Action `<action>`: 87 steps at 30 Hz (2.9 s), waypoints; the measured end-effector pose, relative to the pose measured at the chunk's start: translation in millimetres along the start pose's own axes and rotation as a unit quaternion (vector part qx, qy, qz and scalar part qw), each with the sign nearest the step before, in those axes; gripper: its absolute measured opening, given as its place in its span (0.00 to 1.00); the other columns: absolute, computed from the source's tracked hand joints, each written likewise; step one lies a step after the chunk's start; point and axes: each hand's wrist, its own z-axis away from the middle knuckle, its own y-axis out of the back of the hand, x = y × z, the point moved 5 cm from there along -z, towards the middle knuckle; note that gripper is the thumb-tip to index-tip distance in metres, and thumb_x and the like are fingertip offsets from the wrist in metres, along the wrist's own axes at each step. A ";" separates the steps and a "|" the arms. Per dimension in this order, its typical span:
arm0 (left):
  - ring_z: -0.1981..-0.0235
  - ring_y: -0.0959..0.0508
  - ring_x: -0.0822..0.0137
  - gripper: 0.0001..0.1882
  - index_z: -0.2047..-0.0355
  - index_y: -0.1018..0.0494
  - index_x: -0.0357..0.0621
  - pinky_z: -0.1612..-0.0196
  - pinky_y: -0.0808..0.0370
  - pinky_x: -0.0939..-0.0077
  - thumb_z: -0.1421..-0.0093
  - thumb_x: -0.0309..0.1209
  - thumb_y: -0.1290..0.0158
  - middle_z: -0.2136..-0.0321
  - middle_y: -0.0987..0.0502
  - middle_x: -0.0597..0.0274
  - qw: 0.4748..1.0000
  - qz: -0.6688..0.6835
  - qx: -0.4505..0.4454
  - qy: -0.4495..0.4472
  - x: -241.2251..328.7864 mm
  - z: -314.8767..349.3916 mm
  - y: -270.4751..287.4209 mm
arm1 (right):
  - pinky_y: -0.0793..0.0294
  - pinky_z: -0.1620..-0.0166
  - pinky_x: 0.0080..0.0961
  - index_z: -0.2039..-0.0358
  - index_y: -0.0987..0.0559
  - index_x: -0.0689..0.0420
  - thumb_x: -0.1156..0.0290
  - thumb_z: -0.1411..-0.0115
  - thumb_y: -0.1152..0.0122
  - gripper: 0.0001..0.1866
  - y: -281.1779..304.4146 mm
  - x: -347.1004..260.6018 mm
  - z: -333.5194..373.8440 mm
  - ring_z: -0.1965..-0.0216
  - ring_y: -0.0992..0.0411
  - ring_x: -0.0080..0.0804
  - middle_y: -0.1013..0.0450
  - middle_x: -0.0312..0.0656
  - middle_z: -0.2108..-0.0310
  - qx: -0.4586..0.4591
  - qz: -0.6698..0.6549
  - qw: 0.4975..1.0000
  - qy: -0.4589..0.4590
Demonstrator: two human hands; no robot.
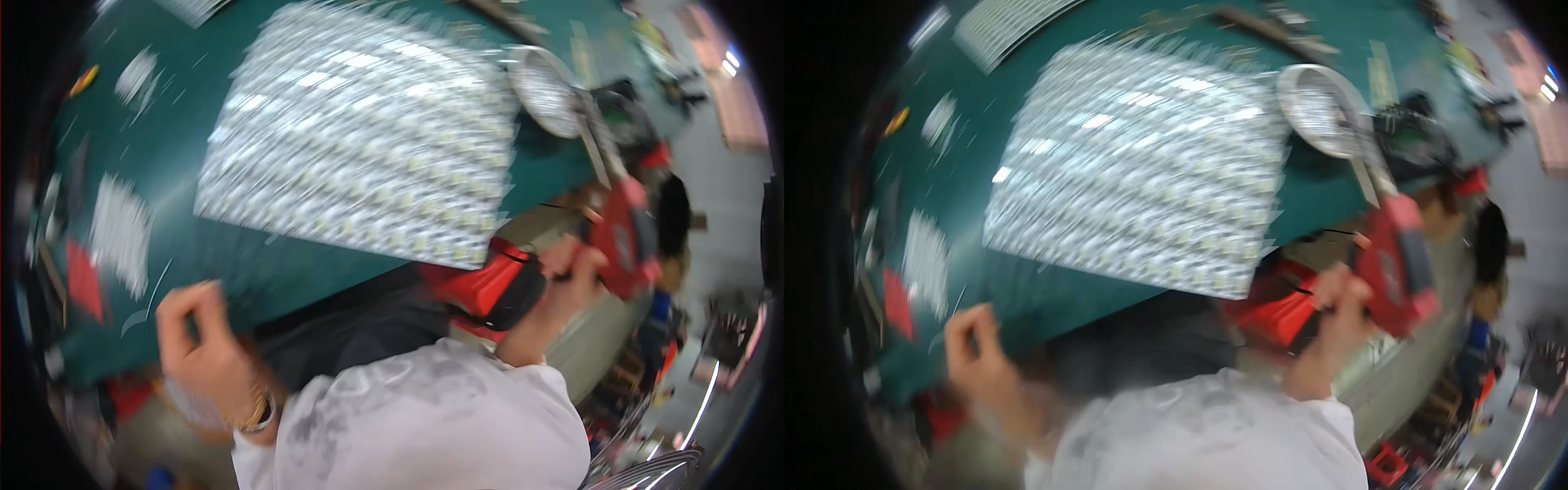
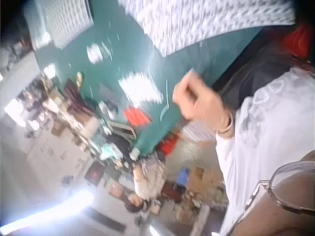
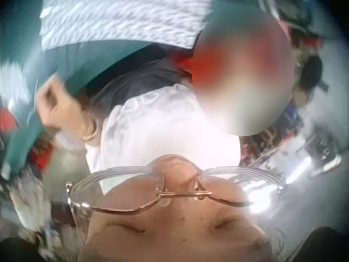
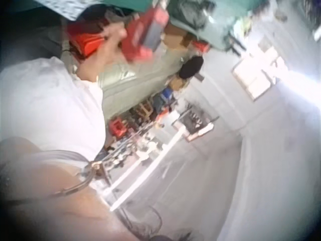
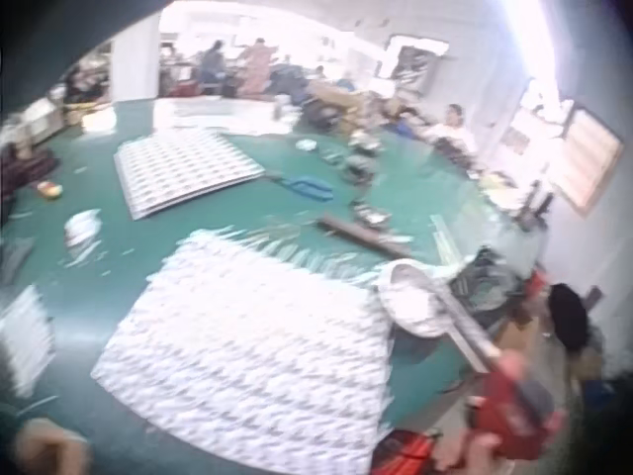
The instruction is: The person solders black, white, and red wires to an LED circuit board using a soldering iron, taking the wires from piles on the workbench and attaching them one by one.
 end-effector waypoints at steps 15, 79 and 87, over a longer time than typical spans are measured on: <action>0.85 0.36 0.70 0.10 0.80 0.29 0.44 0.66 0.43 0.72 0.50 0.20 0.39 0.86 0.34 0.70 0.945 -0.023 -0.168 -0.280 -4.7 17.9 -56.8 | 0.37 0.72 0.22 0.73 0.30 0.58 0.72 0.50 0.43 0.06 -15.0 16.2 83.0 0.78 0.38 0.25 0.37 0.32 0.79 -0.615 -0.204 0.713 -0.268; 0.84 0.36 0.66 0.10 0.79 0.32 0.45 0.70 0.44 0.69 0.49 0.22 0.40 0.85 0.34 0.68 0.936 -0.044 -0.178 -0.301 -1.5 37.5 -69.4 | 0.34 0.73 0.20 0.80 0.31 0.58 0.85 0.61 0.48 0.08 2.1 17.1 104.7 0.77 0.35 0.22 0.36 0.32 0.78 -0.483 -0.347 0.804 -0.035; 0.86 0.37 0.71 0.09 0.80 0.28 0.44 0.70 0.43 0.73 0.49 0.21 0.38 0.86 0.33 0.70 0.937 -0.032 -0.173 -0.303 3.0 34.6 -68.8 | 0.35 0.71 0.21 0.81 0.33 0.58 0.83 0.62 0.47 0.07 -6.1 8.6 100.8 0.77 0.36 0.25 0.37 0.33 0.78 -0.496 -0.293 0.811 -0.099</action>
